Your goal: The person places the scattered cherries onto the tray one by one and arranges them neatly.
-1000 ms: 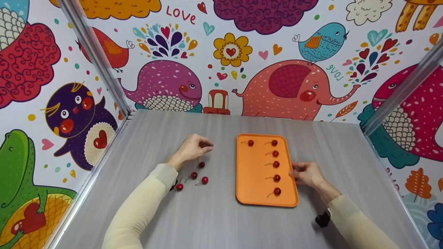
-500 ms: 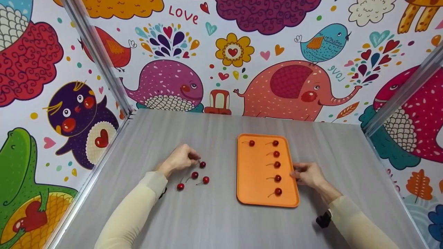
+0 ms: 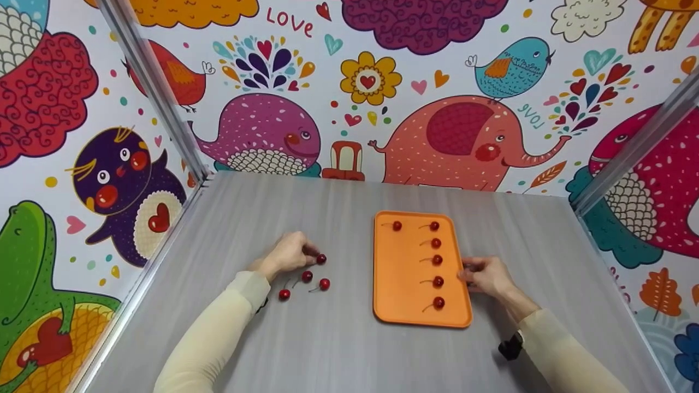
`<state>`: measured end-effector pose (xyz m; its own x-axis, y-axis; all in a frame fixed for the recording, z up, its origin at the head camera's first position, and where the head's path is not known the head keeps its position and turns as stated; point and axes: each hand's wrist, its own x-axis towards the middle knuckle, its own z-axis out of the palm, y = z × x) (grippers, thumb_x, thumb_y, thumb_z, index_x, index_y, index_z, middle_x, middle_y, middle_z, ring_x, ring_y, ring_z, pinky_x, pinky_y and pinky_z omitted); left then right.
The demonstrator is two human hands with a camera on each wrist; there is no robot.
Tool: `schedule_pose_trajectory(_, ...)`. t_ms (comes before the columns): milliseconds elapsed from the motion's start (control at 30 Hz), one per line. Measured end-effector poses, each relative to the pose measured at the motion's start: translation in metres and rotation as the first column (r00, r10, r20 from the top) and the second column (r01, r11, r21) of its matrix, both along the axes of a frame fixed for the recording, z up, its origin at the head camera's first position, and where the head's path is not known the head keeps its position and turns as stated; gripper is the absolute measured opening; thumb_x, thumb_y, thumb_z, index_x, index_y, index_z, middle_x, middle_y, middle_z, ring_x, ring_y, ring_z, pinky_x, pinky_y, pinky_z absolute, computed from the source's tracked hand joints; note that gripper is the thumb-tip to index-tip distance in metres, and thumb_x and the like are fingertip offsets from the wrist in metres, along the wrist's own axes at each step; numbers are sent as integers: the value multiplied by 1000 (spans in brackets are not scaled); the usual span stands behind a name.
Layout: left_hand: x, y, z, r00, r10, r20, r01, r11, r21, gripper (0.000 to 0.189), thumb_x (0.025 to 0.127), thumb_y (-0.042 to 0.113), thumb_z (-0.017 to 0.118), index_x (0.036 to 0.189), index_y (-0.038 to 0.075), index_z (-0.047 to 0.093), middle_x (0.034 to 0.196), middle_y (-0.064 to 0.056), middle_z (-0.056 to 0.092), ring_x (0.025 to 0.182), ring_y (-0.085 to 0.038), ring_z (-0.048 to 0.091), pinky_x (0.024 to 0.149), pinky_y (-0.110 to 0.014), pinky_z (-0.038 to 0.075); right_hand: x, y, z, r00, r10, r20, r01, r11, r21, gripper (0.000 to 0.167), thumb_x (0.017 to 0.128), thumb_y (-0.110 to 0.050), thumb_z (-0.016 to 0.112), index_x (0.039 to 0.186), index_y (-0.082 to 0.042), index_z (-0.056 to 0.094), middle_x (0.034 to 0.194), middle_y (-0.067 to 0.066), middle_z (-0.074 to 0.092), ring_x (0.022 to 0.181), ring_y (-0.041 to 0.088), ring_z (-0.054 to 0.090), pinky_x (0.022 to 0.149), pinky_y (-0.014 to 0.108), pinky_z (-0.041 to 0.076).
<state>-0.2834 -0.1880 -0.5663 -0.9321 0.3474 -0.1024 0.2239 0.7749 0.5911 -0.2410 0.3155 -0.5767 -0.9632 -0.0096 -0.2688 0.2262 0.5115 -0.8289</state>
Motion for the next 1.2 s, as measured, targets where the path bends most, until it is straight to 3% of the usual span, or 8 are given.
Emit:
schedule_pose_trajectory(400, 1, 4, -1, 999, 6, -41, -7, 999, -36, 11, 101, 15, 82, 109, 14, 91, 113, -6, 86, 103, -22, 76, 97, -48, 63, 0, -1, -1, 1000, -6, 16, 6, 1000, 10, 54, 102, -7, 80, 151, 11, 63, 109, 16, 79, 93, 14, 78, 79, 38, 71)
schedule_pose_trajectory(633, 2, 3, 0, 997, 51, -58, -51, 999, 3, 12, 101, 16, 84, 110, 13, 91, 110, -5, 88, 100, -21, 79, 93, -45, 65, 1, -1, 0, 1000, 1, 12, -1, 1000, 16, 53, 103, -7, 79, 151, 11, 63, 112, 19, 78, 93, 14, 78, 79, 37, 71)
schedule_pose_trajectory(867, 2, 7, 1, 993, 34, -114, -31, 999, 26, 11, 101, 13, 84, 109, 11, 91, 106, -5, 89, 99, -21, 81, 90, -44, 66, 1, -1, 1, 1000, -1, 7, 1, 1000, 17, 53, 103, -7, 79, 150, 11, 63, 113, 21, 79, 93, 15, 78, 79, 37, 71)
schedule_pose_trajectory(1200, -1, 30, 16, 995, 11, -97, -5, 998, 64, 13, 105, 14, 79, 112, 11, 90, 108, -6, 89, 99, -20, 80, 92, -46, 67, 1, -1, 1, 1000, -2, -6, 2, 1000, 21, 53, 102, -6, 80, 150, 13, 63, 113, 22, 79, 94, 17, 79, 79, 39, 71)
